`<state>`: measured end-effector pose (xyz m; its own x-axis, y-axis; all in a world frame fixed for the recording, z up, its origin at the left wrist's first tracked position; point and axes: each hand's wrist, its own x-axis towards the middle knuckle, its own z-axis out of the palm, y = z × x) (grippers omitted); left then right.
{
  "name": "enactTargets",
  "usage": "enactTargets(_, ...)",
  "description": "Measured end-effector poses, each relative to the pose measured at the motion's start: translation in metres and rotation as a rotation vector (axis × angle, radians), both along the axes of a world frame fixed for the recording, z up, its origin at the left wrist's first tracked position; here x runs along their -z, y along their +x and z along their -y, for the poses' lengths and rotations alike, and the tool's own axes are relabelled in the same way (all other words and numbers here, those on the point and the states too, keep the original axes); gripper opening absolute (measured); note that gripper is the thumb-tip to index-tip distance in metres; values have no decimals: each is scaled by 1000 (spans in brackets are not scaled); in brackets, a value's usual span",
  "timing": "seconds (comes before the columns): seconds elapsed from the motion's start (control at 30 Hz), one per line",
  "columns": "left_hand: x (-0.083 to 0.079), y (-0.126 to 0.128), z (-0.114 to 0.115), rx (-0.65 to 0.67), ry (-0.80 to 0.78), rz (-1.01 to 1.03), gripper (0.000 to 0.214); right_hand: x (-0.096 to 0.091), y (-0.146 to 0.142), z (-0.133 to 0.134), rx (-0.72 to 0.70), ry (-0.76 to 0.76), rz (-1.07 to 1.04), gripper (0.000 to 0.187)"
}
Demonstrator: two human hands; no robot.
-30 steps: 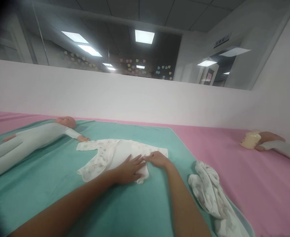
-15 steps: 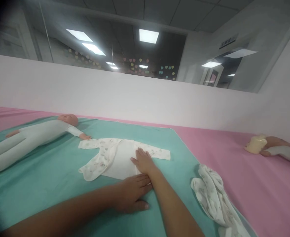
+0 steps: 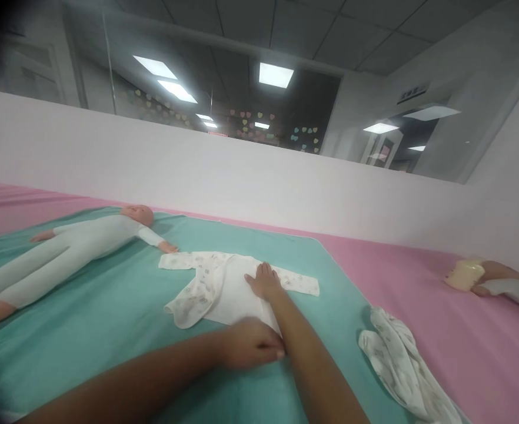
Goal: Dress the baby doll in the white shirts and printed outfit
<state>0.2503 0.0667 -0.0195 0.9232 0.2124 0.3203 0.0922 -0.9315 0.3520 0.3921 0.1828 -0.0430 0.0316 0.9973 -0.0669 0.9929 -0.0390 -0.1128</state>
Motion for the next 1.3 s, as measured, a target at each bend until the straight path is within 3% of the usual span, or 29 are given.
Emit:
enactTargets(0.1,-9,-39,-21,-271,120,78,35,-2,-3,4,8,25,25,83)
enactTargets(0.2,-16,-90,-48,-478,184,115,34,-6,-13,15,-2,180,81,68)
enactTargets(0.33,-22,-135,-73,-666,84,53,37,-15,-42,27,-240,402,216,39)
enactTargets(0.4,-22,-140,-76,-717,88,-11,41,-20,-62,26,-301,391,232,34)
enactTargets(0.53,-15,-134,-72,-640,95,-183,48,-28,-102,14,-146,262,93,48)
enactTargets(0.63,-13,-134,-73,-641,62,-173,49,-32,-116,3,-82,130,51,56)
enactTargets(0.73,-14,-141,-82,-819,37,-117,47,-30,-117,-2,-79,99,20,50)
enactTargets(0.87,-12,-155,-101,-1029,27,-181,41,-17,-114,2,32,214,-80,38)
enactTargets(1.07,-11,-162,-111,-950,-215,-153,29,-8,-106,4,86,301,-212,27)
enactTargets(1.3,-28,-168,-103,-776,-539,-153,25,-5,-91,-3,90,372,-436,26)
